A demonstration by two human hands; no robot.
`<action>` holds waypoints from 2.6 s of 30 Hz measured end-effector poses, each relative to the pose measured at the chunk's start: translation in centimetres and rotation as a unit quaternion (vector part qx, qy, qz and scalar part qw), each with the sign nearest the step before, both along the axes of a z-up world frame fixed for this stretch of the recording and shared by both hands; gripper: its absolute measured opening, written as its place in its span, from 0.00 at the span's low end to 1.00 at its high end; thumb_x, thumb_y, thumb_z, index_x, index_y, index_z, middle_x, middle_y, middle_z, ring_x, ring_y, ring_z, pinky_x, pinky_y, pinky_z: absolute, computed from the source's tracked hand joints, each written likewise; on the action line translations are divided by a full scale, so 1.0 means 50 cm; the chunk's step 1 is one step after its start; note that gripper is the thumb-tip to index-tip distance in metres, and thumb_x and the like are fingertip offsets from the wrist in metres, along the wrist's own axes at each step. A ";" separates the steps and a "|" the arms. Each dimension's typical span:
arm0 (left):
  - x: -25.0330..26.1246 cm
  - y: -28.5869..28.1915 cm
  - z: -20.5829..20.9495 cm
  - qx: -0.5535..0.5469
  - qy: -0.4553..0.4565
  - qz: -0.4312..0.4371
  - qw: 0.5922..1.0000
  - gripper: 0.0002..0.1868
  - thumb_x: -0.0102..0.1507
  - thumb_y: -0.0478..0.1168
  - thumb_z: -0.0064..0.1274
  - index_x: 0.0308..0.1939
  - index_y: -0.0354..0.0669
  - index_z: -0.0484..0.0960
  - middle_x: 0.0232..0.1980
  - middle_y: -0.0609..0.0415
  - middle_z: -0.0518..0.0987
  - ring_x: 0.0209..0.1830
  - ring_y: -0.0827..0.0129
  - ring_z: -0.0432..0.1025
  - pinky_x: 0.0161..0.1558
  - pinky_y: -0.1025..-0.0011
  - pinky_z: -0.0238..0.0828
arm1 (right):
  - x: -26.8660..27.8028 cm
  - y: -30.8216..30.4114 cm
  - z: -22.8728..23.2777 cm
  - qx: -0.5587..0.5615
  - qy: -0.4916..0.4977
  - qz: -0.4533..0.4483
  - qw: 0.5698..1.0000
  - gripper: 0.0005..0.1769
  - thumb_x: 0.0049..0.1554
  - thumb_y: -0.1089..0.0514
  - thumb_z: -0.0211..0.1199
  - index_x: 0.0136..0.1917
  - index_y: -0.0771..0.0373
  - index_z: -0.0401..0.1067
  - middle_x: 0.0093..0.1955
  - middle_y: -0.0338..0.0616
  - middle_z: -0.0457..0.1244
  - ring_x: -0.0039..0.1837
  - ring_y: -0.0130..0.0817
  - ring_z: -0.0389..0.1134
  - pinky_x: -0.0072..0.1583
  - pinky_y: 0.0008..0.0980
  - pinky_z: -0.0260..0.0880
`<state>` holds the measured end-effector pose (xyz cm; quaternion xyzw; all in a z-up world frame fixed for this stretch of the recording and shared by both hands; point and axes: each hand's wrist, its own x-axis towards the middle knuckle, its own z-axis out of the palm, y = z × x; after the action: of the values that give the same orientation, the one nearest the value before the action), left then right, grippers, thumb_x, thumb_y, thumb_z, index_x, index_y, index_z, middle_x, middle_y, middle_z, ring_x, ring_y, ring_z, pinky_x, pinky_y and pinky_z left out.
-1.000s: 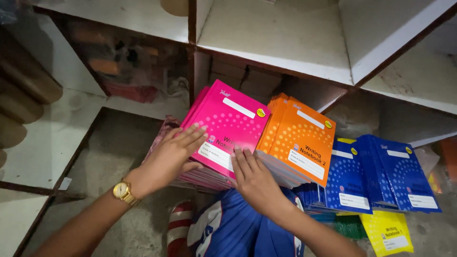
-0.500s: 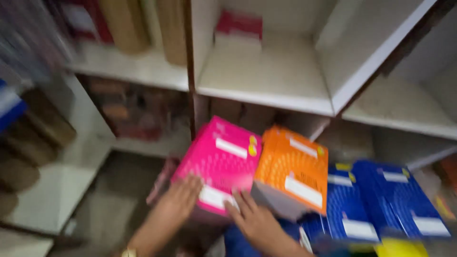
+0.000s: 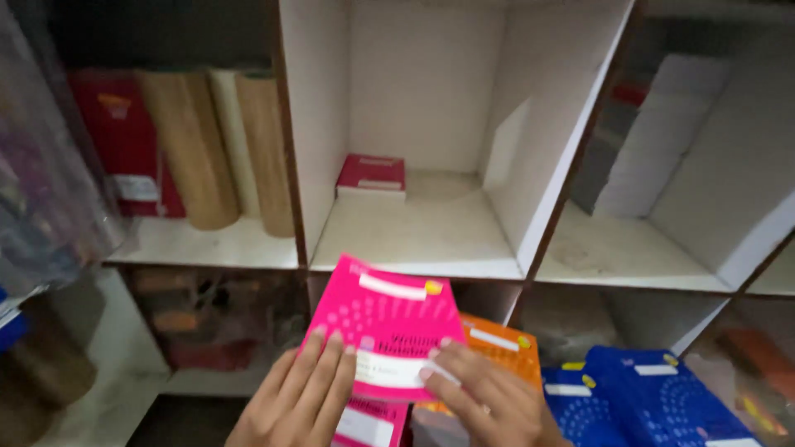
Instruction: The person stacks pink and orange writing notebooks onto a white shelf. They pick up the notebooks from a pile on their lap and place them one by one into neat stacks on the shelf.
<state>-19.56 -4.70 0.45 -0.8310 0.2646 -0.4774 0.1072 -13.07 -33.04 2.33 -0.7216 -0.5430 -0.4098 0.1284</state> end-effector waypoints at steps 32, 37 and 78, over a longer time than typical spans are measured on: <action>0.877 0.147 -0.098 -0.093 0.062 0.227 0.967 0.10 0.60 0.35 0.51 0.43 0.42 0.85 0.43 0.45 0.84 0.50 0.54 0.77 0.58 0.52 0.67 | 0.776 0.288 -0.066 0.031 0.058 -0.255 0.965 0.26 0.51 0.71 0.57 0.63 0.58 0.73 0.63 0.54 0.65 0.63 0.57 0.64 0.55 0.46 0.71; 0.874 0.126 -0.107 -0.183 0.055 0.184 0.964 0.10 0.58 0.37 0.57 0.41 0.38 0.86 0.43 0.43 0.83 0.49 0.50 0.76 0.52 0.50 0.67 | 0.868 0.276 -0.142 0.049 0.163 -0.279 0.945 0.26 0.49 0.71 0.60 0.62 0.63 0.72 0.61 0.57 0.65 0.65 0.57 0.62 0.60 0.46 0.69; 0.878 0.134 -0.131 -0.332 0.239 0.144 0.901 0.36 0.70 0.57 0.36 0.71 0.31 0.65 0.76 0.38 0.62 0.79 0.45 0.51 0.76 0.51 0.43 | 0.803 0.274 -0.099 0.043 0.351 -0.214 0.911 0.39 0.59 0.56 0.55 0.80 0.63 0.46 0.75 0.66 0.53 0.77 0.59 0.52 0.74 0.54 0.52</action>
<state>24.36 2.02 -6.11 -0.9365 -0.0143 -0.3043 -0.1735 27.10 -19.33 -2.61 -0.9115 -0.2777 -0.1708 0.2506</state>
